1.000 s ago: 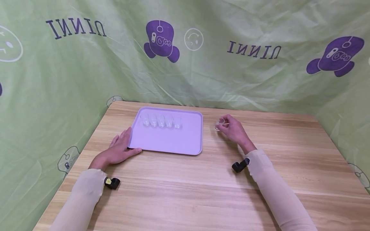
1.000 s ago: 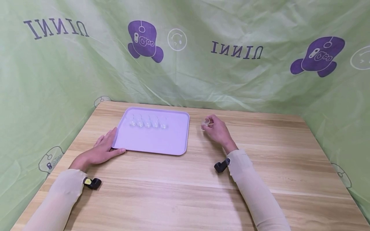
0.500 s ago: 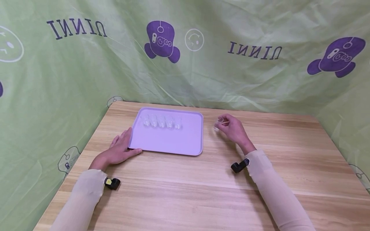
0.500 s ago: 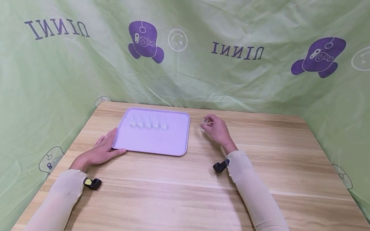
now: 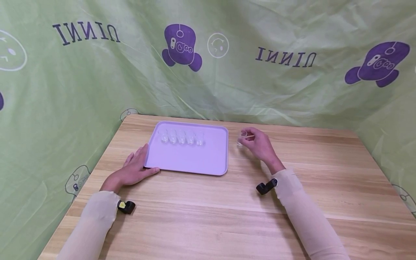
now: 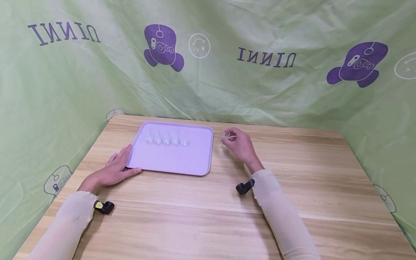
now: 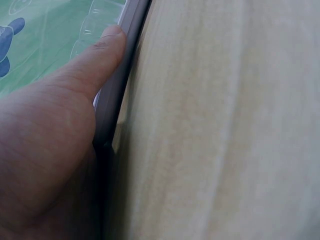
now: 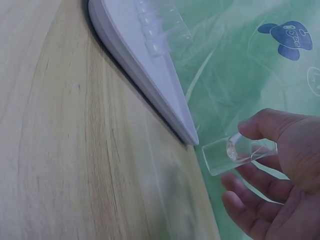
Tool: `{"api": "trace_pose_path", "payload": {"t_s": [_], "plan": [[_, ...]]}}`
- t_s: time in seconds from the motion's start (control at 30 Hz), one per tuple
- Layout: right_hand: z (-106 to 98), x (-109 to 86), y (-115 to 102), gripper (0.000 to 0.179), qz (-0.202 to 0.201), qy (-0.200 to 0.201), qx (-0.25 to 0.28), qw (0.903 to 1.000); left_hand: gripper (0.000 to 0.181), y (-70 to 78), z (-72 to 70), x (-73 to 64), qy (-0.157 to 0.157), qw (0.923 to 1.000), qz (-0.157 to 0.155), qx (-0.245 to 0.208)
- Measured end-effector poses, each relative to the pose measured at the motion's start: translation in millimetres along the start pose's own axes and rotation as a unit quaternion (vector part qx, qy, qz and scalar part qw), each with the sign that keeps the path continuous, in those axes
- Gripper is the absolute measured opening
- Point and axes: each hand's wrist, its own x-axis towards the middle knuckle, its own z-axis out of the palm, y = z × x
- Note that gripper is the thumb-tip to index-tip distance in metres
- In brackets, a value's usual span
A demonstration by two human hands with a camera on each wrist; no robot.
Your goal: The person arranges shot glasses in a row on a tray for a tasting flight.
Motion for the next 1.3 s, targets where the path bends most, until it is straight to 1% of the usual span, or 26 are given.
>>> {"api": "trace_pose_path", "payload": {"t_s": [0.2, 0.33, 0.43, 0.6, 0.83, 1.1, 1.2, 1.3], "plan": [[5, 1.5, -6, 0.041, -0.012, 0.009, 0.016, 0.9997, 0.110, 7.6, -2.7, -2.9, 0.004, 1.0000, 0.005, -0.007], [9, 2.7, -11, 0.040, -0.015, 0.002, 0.026, 0.9996, 0.109, 11.9, -5.4, -4.5, -0.002, 1.0000, 0.003, -0.008], [12, 3.2, -16, 0.040, -0.014, -0.005, 0.030, 0.9994, 0.109, 12.6, -5.9, -4.6, -0.006, 1.0000, -0.001, -0.006], [18, 4.4, -21, 0.039, -0.016, -0.015, 0.029, 0.9993, 0.109, 13.4, -5.1, -4.7, -0.003, 1.0000, -0.004, -0.005], [27, 6.5, -28, 0.037, -0.028, -0.018, 0.038, 0.9987, 0.108, 13.6, -6.6, -4.6, -0.013, 0.9999, -0.009, 0.002], [40, 10.3, -37, 0.036, -0.038, -0.028, 0.043, 0.9980, 0.109, 12.4, -4.4, -4.2, 0.003, 1.0000, 0.002, -0.007], [46, 12.1, -40, 0.035, -0.040, -0.037, 0.036, 0.9978, 0.109, 11.6, -4.3, -4.2, 0.003, 1.0000, 0.000, -0.006], [51, 13.8, -42, 0.035, -0.038, -0.047, 0.036, 0.9975, 0.109, 13.0, -5.9, -4.7, -0.004, 1.0000, -0.008, 0.000]]}}
